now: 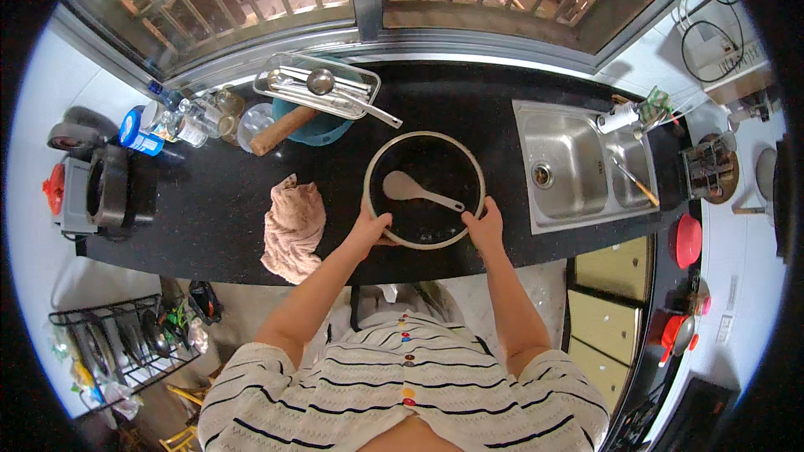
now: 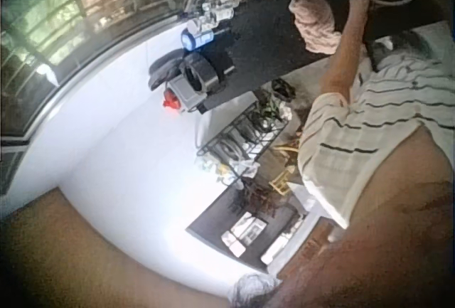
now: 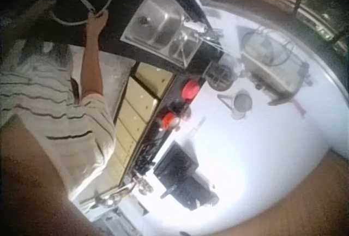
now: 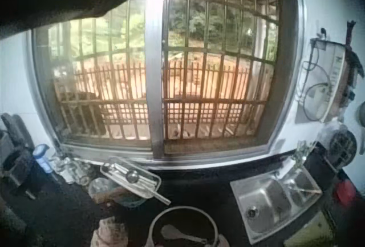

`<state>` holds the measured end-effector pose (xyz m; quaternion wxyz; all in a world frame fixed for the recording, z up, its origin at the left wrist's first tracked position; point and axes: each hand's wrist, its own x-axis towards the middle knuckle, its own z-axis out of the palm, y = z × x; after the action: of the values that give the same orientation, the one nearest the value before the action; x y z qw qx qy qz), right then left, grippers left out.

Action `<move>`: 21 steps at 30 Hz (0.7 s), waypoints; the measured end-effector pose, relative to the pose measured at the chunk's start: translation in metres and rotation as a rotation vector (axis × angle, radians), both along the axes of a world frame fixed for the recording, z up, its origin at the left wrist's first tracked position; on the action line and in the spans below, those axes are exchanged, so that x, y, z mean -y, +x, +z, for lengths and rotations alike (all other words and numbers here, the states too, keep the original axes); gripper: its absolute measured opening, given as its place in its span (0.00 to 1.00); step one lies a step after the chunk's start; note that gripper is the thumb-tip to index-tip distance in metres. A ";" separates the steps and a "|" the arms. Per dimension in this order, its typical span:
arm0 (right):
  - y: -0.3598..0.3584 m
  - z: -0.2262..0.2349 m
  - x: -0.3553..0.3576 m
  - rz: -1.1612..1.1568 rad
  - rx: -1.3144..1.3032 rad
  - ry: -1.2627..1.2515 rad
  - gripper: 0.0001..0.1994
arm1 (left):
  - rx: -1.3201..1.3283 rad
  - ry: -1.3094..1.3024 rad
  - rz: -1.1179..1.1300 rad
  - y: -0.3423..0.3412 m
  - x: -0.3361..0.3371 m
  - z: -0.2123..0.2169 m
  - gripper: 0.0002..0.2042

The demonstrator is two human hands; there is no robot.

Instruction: The person cleans a kitchen countertop and sink area using a cloth. They wipe the sink, faucet, and surrounding counter, moving items like a red bowl, a pot, and spice jars aside to reach the surfaces. The person also wipes the range hood and the countertop near the stove.

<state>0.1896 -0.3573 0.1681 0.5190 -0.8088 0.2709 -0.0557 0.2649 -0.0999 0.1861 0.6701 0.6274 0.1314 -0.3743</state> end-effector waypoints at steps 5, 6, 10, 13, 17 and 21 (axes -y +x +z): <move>0.041 -0.020 0.059 -0.111 0.033 0.085 0.10 | 0.048 -0.057 -0.055 0.060 0.069 -0.013 0.44; 0.050 -0.021 0.069 -0.119 0.034 0.096 0.10 | 0.060 -0.050 -0.049 0.070 0.079 -0.018 0.45; 0.080 -0.041 0.109 -0.144 0.115 0.064 0.10 | 0.033 -0.034 -0.099 0.109 0.118 -0.019 0.46; 0.106 -0.040 0.114 -0.127 0.128 0.170 0.14 | 0.033 -0.049 -0.096 0.133 0.123 -0.027 0.45; 0.134 -0.077 0.143 -0.138 0.101 -0.122 0.13 | 0.045 -0.125 -0.086 0.157 0.127 -0.022 0.43; 0.134 -0.027 0.075 -0.279 0.191 0.499 0.11 | 0.420 0.080 0.237 0.129 0.089 -0.061 0.38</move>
<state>0.3235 -0.4324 0.1410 0.7123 -0.6022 0.3347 -0.1337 0.3940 -0.1892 0.1254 0.6965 0.6978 0.0767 -0.1487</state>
